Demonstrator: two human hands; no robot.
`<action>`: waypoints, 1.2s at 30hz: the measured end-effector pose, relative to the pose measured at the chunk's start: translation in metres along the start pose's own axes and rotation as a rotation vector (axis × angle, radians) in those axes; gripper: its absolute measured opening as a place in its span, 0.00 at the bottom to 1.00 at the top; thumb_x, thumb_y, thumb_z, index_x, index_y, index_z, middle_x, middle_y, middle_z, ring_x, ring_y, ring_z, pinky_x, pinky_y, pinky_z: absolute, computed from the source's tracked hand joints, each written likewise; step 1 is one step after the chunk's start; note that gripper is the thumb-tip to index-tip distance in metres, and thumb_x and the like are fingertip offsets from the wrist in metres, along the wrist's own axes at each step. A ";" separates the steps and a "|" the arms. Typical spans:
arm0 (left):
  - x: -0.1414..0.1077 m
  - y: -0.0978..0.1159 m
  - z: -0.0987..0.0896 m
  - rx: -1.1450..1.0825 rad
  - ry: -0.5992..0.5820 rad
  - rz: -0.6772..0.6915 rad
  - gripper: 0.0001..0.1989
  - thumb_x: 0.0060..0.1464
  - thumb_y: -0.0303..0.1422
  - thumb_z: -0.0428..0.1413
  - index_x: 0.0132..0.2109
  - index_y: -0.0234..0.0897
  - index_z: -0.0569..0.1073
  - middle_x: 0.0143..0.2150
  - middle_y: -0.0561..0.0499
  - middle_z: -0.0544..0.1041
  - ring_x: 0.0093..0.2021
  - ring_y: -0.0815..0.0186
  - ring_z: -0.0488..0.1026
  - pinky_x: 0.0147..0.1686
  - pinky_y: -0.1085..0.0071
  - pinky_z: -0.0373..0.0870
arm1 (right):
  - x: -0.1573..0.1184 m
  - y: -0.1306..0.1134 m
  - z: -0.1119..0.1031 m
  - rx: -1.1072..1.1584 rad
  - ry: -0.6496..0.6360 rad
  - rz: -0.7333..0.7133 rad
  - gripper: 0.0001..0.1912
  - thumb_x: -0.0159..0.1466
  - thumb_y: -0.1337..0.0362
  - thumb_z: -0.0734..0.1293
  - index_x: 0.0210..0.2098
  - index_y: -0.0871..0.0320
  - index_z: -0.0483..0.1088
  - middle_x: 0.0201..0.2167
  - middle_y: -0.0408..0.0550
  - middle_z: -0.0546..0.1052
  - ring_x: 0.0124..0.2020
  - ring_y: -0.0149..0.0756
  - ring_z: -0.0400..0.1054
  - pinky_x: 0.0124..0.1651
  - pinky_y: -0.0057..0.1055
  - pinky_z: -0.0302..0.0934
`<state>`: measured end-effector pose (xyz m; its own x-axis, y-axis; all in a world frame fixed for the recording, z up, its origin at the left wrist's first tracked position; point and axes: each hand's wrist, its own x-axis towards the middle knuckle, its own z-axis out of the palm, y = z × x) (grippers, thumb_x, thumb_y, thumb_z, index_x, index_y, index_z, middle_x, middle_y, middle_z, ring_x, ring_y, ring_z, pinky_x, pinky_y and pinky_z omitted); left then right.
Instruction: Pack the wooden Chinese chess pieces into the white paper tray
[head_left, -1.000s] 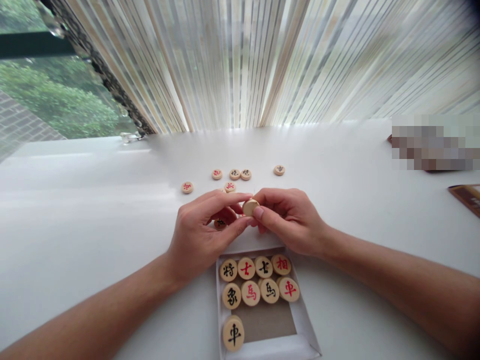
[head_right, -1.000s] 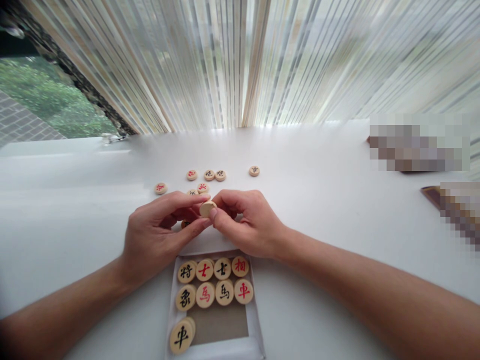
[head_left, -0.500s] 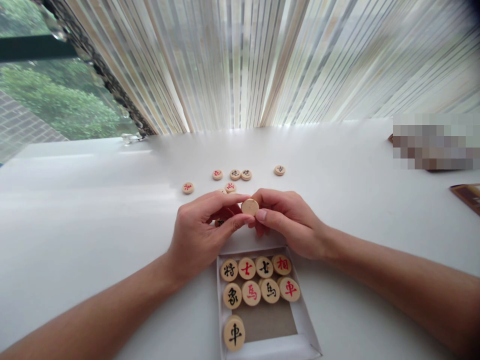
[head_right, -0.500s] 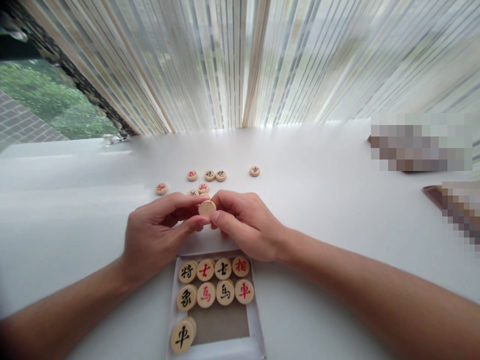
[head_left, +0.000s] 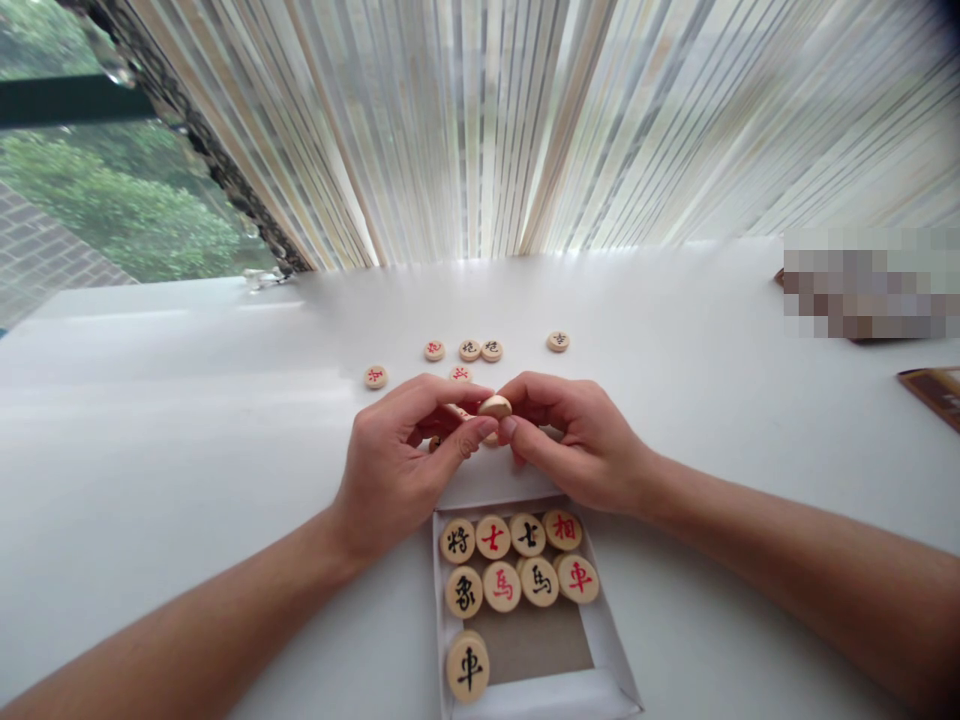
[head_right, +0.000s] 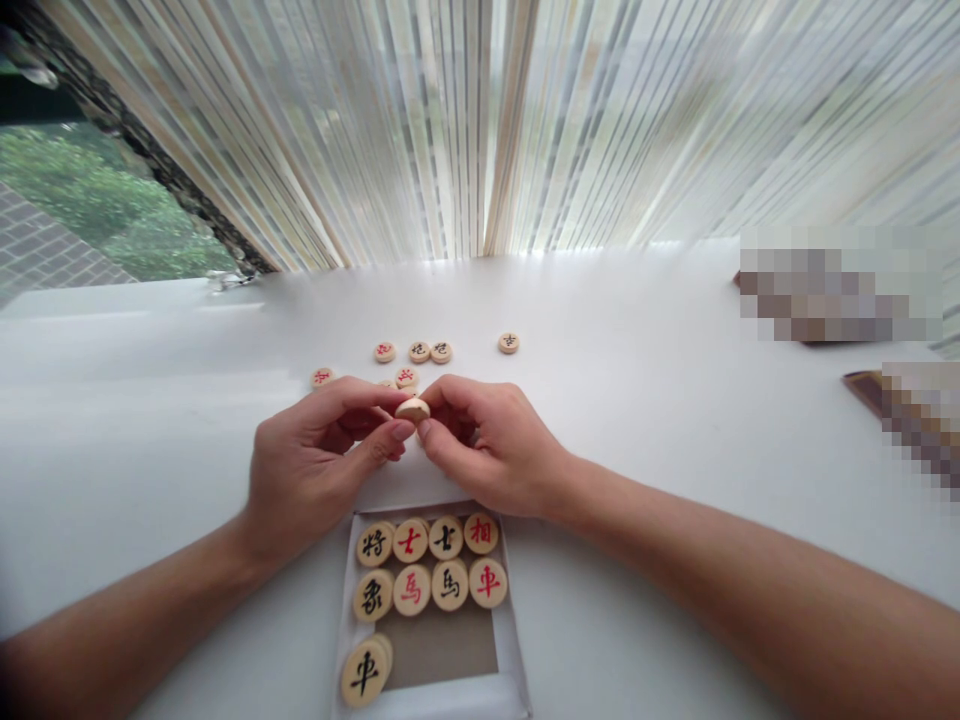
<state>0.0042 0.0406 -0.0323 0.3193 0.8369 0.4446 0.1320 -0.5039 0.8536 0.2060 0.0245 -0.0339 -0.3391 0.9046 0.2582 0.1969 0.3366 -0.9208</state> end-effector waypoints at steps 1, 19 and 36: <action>0.000 0.000 0.000 -0.006 0.005 -0.015 0.07 0.61 0.31 0.68 0.46 0.38 0.83 0.39 0.50 0.84 0.33 0.71 0.81 0.34 0.77 0.81 | 0.000 0.000 0.000 0.000 0.010 0.002 0.05 0.71 0.65 0.66 0.40 0.59 0.73 0.30 0.45 0.79 0.26 0.30 0.70 0.27 0.27 0.61; 0.001 -0.004 -0.001 0.066 0.008 0.098 0.04 0.62 0.28 0.67 0.44 0.38 0.82 0.43 0.52 0.78 0.34 0.76 0.77 0.32 0.82 0.77 | 0.000 0.007 0.000 0.104 0.059 -0.044 0.10 0.71 0.59 0.71 0.42 0.60 0.76 0.31 0.46 0.80 0.26 0.29 0.71 0.27 0.25 0.65; -0.004 -0.002 -0.001 -0.041 -0.084 0.092 0.10 0.61 0.24 0.64 0.49 0.36 0.80 0.42 0.49 0.82 0.34 0.72 0.80 0.34 0.78 0.78 | -0.008 -0.010 -0.017 -0.179 0.051 -0.207 0.11 0.67 0.62 0.76 0.43 0.64 0.79 0.31 0.49 0.82 0.26 0.29 0.72 0.29 0.26 0.71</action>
<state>0.0019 0.0388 -0.0357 0.4064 0.7657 0.4986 0.0610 -0.5672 0.8213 0.2225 0.0185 -0.0216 -0.3433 0.8222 0.4540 0.2894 0.5525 -0.7817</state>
